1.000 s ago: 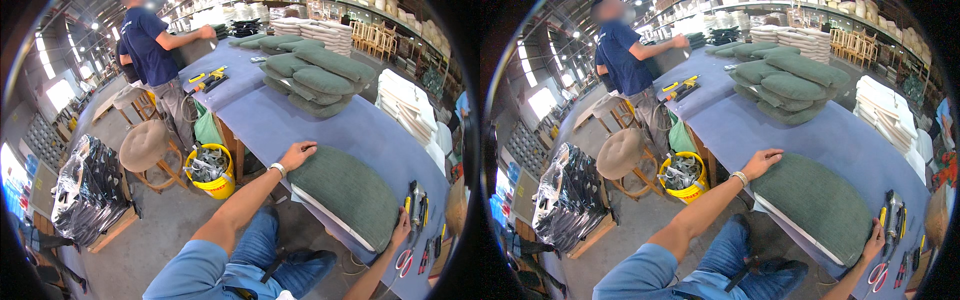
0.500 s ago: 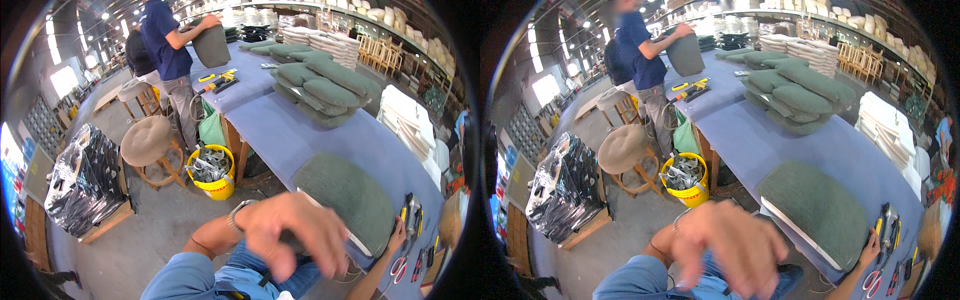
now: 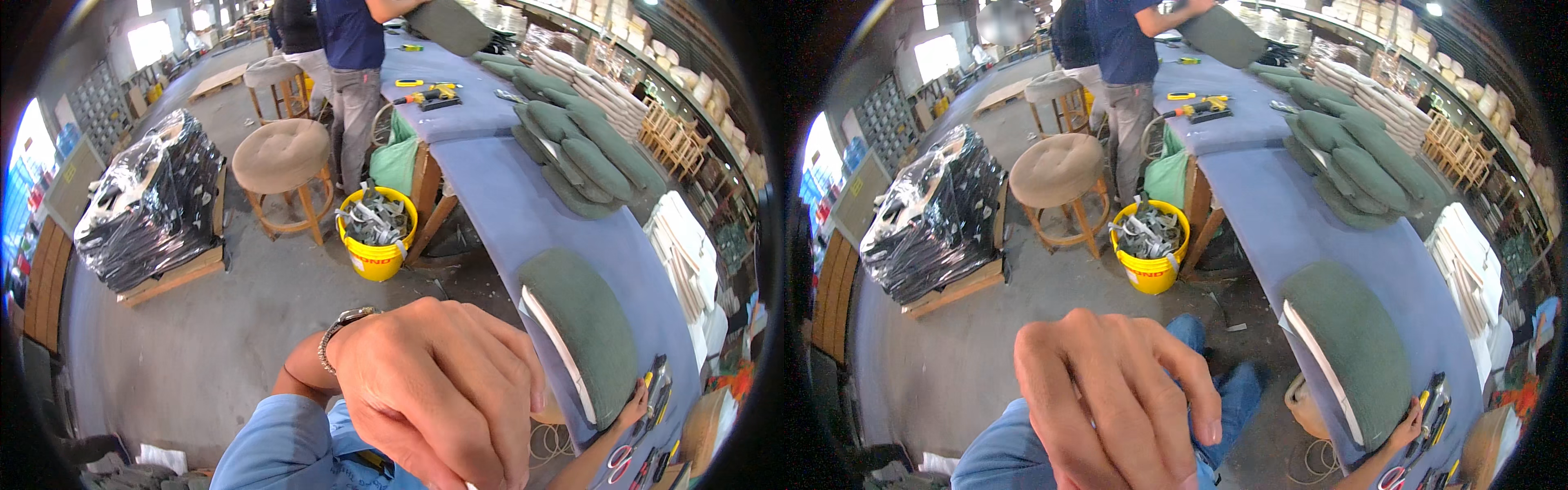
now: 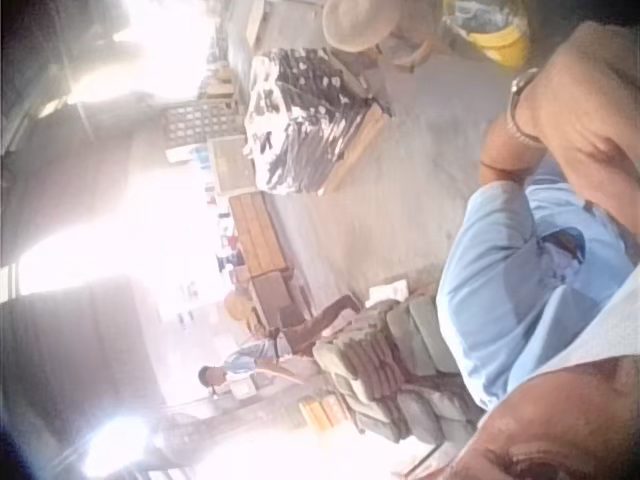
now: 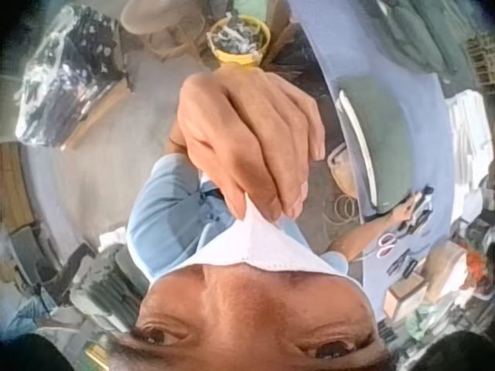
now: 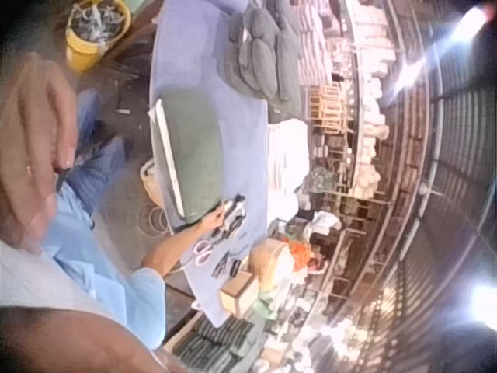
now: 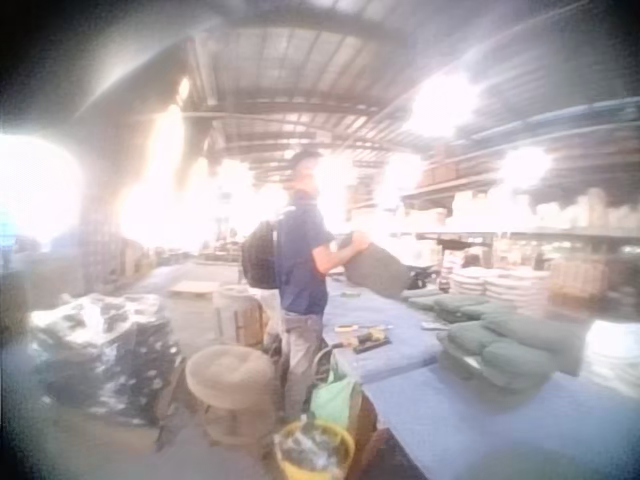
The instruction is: The person assembles green fabric cushions by wrapping fabric around foam inserts, folding edges, and securing them with a staple gun. They trim excess fabric with scissors and place finished cushions on a stack.
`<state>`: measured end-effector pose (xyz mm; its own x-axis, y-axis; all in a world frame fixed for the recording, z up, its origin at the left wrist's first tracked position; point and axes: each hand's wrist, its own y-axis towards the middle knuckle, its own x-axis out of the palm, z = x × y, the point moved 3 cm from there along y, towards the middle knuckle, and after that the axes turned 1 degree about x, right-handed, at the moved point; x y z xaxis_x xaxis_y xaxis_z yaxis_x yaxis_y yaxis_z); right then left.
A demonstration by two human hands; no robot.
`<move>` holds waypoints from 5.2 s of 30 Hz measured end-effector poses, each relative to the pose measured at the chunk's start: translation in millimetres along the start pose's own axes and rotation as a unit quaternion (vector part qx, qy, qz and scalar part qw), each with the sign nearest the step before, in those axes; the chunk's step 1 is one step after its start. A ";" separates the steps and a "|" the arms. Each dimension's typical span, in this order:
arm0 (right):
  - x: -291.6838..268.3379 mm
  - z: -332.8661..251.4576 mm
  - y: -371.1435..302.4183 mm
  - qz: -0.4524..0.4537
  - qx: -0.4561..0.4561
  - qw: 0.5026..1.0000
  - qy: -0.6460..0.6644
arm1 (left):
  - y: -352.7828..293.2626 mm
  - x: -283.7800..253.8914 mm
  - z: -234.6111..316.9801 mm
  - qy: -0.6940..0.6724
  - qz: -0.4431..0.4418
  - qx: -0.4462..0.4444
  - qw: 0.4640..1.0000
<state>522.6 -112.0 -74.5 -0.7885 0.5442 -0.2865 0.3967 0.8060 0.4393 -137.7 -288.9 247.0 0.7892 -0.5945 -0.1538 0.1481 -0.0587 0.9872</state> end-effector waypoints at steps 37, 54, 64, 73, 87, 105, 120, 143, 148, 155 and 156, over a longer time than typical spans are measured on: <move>-23.5 -57.2 -66.9 0.131 0.139 0.973 -0.132 | -245.9 -107.6 -343.0 0.194 0.020 -0.627 0.754; 62.8 -105.3 -103.1 0.067 0.463 0.882 -0.056 | -269.6 -115.9 -361.0 0.123 0.033 -0.872 0.472; 83.6 -179.9 -109.9 -0.048 0.541 0.838 0.048 | -197.1 -151.0 -386.7 0.146 -0.102 -0.855 0.488; 168.3 -344.8 61.8 -0.068 0.342 0.928 0.133 | -98.2 -283.6 -394.0 -0.051 -0.006 -0.780 0.624; 333.8 -393.2 179.5 -0.034 0.291 0.952 0.087 | 33.6 -560.8 -460.3 -0.158 0.038 -0.688 0.707; 333.9 -234.1 306.6 0.155 0.434 0.887 -0.042 | -149.4 -549.9 -774.7 0.135 -0.185 -0.649 0.725; 394.8 -211.6 437.9 0.196 0.352 0.914 -0.047 | -125.9 -555.7 -842.2 0.142 -0.096 -0.662 0.730; 679.8 -472.9 443.7 -0.130 0.039 0.945 0.296 | -36.3 -670.1 -590.9 0.181 0.273 -0.477 0.815; 744.3 -556.4 461.5 -0.143 0.083 0.826 0.539 | 70.6 -687.8 -555.2 0.248 0.226 -0.392 0.856; 734.9 -586.0 456.7 -0.117 0.045 0.845 0.519 | 125.9 -656.4 -538.5 0.307 0.116 -0.364 0.872; 727.8 -584.2 457.3 -0.111 0.049 0.848 0.516 | 127.5 -648.9 -540.8 0.298 0.113 -0.368 0.873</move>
<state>-144.5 516.7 415.2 -0.8199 -0.0771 0.5672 0.1812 0.9050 0.3850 -308.7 523.1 450.0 0.9856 0.0121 -0.1687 0.1176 0.6684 0.7344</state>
